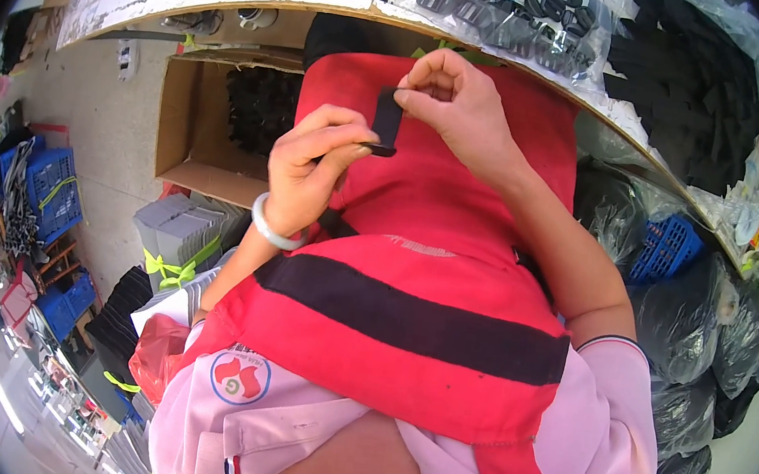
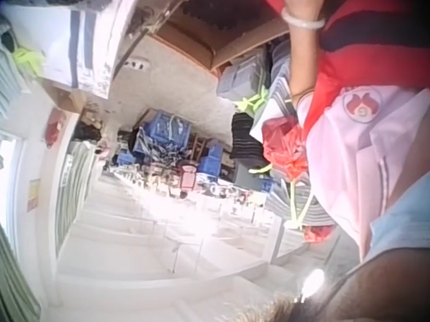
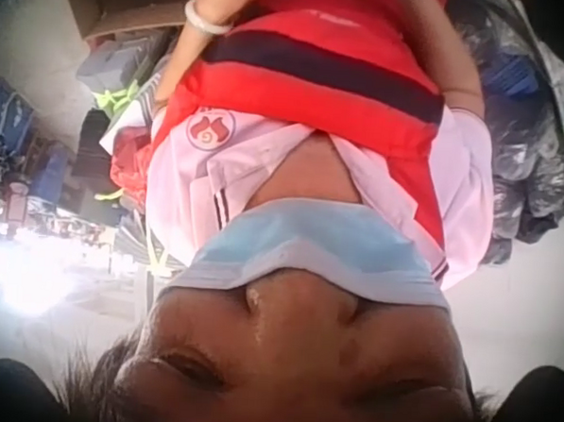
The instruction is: The recorder is assembling black plastic buckles onto nylon fabric straps at a factory workbench.
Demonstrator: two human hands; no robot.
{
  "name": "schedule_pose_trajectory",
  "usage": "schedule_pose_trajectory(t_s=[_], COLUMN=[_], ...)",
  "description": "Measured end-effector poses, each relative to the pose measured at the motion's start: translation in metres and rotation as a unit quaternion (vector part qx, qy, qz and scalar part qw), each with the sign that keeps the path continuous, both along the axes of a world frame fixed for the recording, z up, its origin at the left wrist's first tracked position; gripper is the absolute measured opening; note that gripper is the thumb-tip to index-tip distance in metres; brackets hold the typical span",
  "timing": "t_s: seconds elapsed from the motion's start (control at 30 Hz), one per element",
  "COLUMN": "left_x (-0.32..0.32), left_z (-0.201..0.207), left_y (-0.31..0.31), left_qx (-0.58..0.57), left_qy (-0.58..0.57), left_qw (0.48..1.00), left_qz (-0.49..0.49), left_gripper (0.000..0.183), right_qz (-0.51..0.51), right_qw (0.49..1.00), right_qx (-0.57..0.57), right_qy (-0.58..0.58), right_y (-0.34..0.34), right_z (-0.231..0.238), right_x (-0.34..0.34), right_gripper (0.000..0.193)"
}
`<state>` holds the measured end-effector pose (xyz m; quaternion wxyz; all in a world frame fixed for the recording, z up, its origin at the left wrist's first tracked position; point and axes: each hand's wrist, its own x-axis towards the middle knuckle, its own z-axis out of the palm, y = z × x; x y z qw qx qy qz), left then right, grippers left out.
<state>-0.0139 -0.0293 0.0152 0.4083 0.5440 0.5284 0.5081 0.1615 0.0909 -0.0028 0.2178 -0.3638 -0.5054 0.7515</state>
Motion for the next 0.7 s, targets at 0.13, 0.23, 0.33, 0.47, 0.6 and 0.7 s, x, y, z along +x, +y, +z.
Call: schedule_pose_trajectory(t_s=[0.13, 0.23, 0.33, 0.47, 0.6, 0.7], left_x=[-0.043, -0.092, -0.094, -0.036, 0.007, 0.008], left_z=[0.013, 0.003, 0.016, 0.004, -0.009, -0.017], left_y=[-0.021, -0.045, -0.050, -0.022, 0.004, 0.013], left_qx=[-0.086, -0.185, -0.205, -0.204, -0.225, -0.250], left_qy=[0.048, -0.031, -0.040, -0.119, -0.210, -0.292], left_qw=[0.995, 0.962, 0.952, 0.971, 0.951, 0.919], left_qz=[0.000, 0.199, 0.223, 0.048, -0.041, -0.090], left_gripper=[0.019, 0.038, 0.057, 0.086, 0.089, 0.085], right_qz=[0.069, 0.102, 0.106, 0.193, 0.195, 0.157], right_qw=[0.997, 0.992, 0.983, 0.977, 0.977, 0.984], right_qx=[-0.017, 0.054, 0.119, 0.056, -0.058, -0.005], right_qy=[0.013, -0.042, -0.094, -0.078, -0.067, -0.088], right_y=[-0.016, -0.022, -0.018, -0.023, -0.021, -0.007], right_z=[-0.019, -0.018, -0.019, -0.005, -0.002, -0.004], right_x=[-0.019, -0.022, -0.015, -0.027, -0.021, 0.003], right_gripper=[0.025, 0.028, 0.025, 0.017, 0.012, 0.011])
